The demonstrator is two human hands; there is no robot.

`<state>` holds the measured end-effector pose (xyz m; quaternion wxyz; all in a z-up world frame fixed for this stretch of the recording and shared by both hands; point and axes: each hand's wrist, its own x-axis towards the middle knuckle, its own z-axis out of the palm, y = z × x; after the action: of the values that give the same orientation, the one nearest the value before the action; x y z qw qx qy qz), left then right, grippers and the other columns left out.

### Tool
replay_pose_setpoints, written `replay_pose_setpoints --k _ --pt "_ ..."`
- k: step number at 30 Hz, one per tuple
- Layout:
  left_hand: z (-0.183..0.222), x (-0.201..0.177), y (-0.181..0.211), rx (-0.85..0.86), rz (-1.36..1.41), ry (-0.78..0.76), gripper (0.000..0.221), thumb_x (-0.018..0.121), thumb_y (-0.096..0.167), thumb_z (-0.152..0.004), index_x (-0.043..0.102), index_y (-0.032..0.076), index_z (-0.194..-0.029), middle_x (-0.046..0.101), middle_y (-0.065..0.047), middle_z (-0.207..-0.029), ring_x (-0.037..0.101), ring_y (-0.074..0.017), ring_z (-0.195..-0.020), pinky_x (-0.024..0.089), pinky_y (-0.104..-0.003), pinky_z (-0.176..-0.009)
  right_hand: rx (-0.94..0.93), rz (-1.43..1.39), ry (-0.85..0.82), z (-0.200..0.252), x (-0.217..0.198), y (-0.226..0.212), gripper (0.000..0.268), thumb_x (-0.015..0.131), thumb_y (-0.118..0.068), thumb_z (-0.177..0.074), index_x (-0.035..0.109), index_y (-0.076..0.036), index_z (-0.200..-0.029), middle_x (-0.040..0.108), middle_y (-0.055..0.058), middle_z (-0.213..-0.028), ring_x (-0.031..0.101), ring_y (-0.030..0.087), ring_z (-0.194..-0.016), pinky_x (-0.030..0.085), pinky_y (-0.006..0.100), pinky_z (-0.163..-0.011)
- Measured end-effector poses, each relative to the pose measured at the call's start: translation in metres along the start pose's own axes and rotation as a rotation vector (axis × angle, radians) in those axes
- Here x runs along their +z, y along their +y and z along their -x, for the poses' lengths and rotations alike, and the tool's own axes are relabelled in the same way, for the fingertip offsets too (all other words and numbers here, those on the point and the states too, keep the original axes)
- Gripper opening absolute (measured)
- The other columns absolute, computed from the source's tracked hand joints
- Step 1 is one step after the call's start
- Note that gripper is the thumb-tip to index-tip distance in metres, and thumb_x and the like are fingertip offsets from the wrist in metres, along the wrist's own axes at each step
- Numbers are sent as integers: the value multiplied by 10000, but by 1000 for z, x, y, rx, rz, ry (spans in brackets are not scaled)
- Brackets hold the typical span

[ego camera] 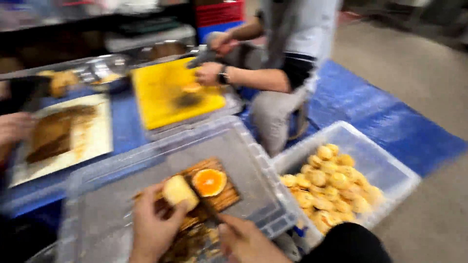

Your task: People are slicing oranges and removing seeds/pulp on cutting boards in a food production setting.

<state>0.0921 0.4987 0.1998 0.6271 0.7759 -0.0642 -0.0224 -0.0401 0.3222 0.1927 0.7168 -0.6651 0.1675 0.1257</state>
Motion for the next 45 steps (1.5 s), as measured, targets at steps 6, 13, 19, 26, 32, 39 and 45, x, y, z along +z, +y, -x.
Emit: replay_pose_setpoints --k 6,13,19,26,32,39,45 --pt "7 -10 22 -45 27 -98 593 853 174 -736 658 101 -1292 764 -91 -1239 821 -212 -1040 694 -302 -921 305 588 337 30 18 -41 528 519 -506 -933 576 -646 -1439 812 -166 -854 757 0 -779 553 140 -800" --pt "14 -21 53 -196 -70 -119 646 855 247 -759 642 184 -1366 740 -34 -1294 792 -188 -1104 687 -311 -965 304 476 258 30 31 -54 540 546 -466 -972 568 -522 -1509 779 -52 -807 711 75 -688 557 200 -738" --pt "12 -23 49 -194 -53 -114 596 850 214 -770 668 173 -1336 742 -17 -1283 789 -172 -1098 687 -283 -948 330 413 323 25 36 -50 519 577 -476 -955 637 -515 -1469 815 -25 -844 774 85 -789 570 206 -769" --pt "11 -21 43 -162 -17 -97 598 867 185 -745 697 136 -1316 735 -11 -1291 777 -165 -1125 681 -275 -975 294 401 330 22 33 -48 527 593 -480 -937 657 -481 -1461 789 -17 -791 749 95 -735 556 204 -739" --pt "10 -19 26 -34 -21 -86 584 897 191 -713 719 98 -1261 734 -30 -1259 778 -180 -1099 675 -289 -976 118 428 131 1 30 -59 559 503 -363 -1011 503 -371 -1569 686 42 -751 648 134 -718 503 255 -738" --pt "10 -19 29 -53 -27 -76 572 880 165 -725 726 117 -1274 755 -32 -1273 792 -173 -1093 677 -280 -980 288 628 231 16 35 -46 513 486 -490 -990 540 -526 -1498 787 -81 -900 728 13 -855 514 177 -815" --pt "16 -17 27 -1 58 -99 532 869 86 -726 722 74 -1237 730 -69 -1251 792 -197 -1100 687 -299 -970 -43 513 63 -18 29 -33 551 481 -334 -996 498 -274 -1544 780 -73 -1228 678 71 -944 479 215 -841"
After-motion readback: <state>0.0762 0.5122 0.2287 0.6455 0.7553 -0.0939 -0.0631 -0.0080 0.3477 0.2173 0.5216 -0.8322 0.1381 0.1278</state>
